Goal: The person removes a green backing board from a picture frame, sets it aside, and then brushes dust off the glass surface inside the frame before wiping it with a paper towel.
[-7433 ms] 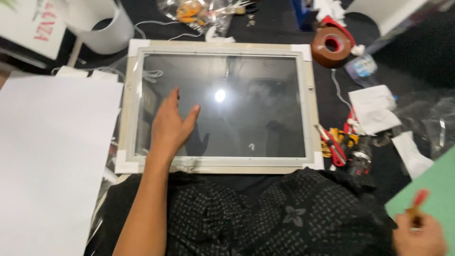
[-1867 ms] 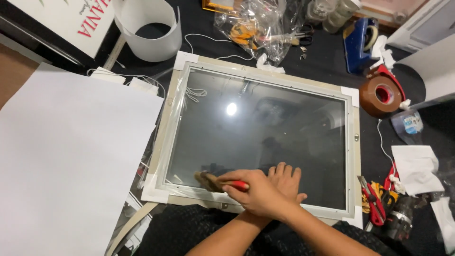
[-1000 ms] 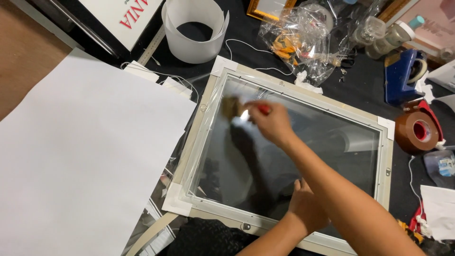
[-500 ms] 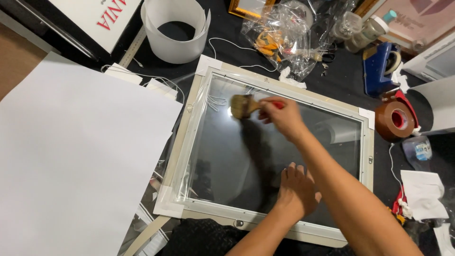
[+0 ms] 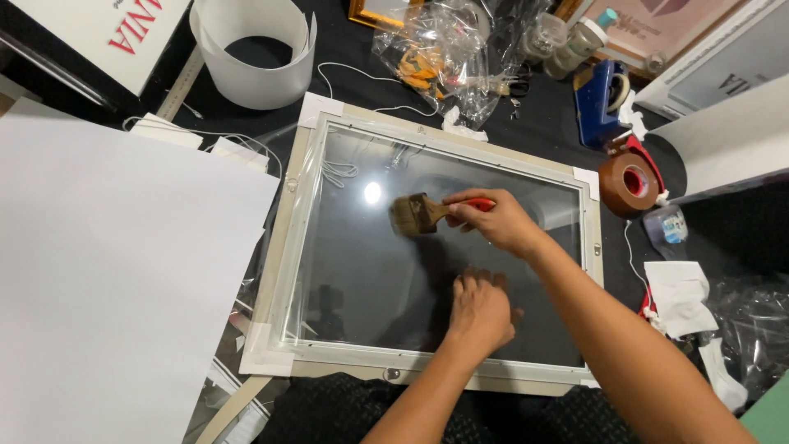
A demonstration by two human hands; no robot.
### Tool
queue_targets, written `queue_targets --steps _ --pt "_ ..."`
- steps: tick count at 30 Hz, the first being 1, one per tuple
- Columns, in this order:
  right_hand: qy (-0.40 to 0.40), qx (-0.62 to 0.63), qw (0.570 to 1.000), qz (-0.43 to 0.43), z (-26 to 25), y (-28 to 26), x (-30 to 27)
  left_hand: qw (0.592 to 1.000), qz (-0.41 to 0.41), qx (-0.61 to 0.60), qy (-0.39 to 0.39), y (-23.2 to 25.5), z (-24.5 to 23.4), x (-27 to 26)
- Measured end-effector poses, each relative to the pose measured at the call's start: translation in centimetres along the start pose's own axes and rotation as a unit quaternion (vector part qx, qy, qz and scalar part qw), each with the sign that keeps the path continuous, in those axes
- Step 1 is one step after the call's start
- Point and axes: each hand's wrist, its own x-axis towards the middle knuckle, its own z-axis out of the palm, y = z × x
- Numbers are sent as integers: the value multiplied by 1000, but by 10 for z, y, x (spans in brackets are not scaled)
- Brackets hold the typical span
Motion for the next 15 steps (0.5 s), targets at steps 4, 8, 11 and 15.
queue_targets --steps 4,8,11,15 --pt "185 -163 968 45 -114 138 63 999 -26 -20 21 -5 -7 0" --pt "282 -71 957 3 -131 116 38 999 -32 -27 10 -4 -9 2" --pt "80 5 994 77 -73 28 -46 999 -40 -2 -2 -4 -7 1" --pt "59 -64 989 121 -110 95 -50 997 -66 32 -37 -4 -10 -5"
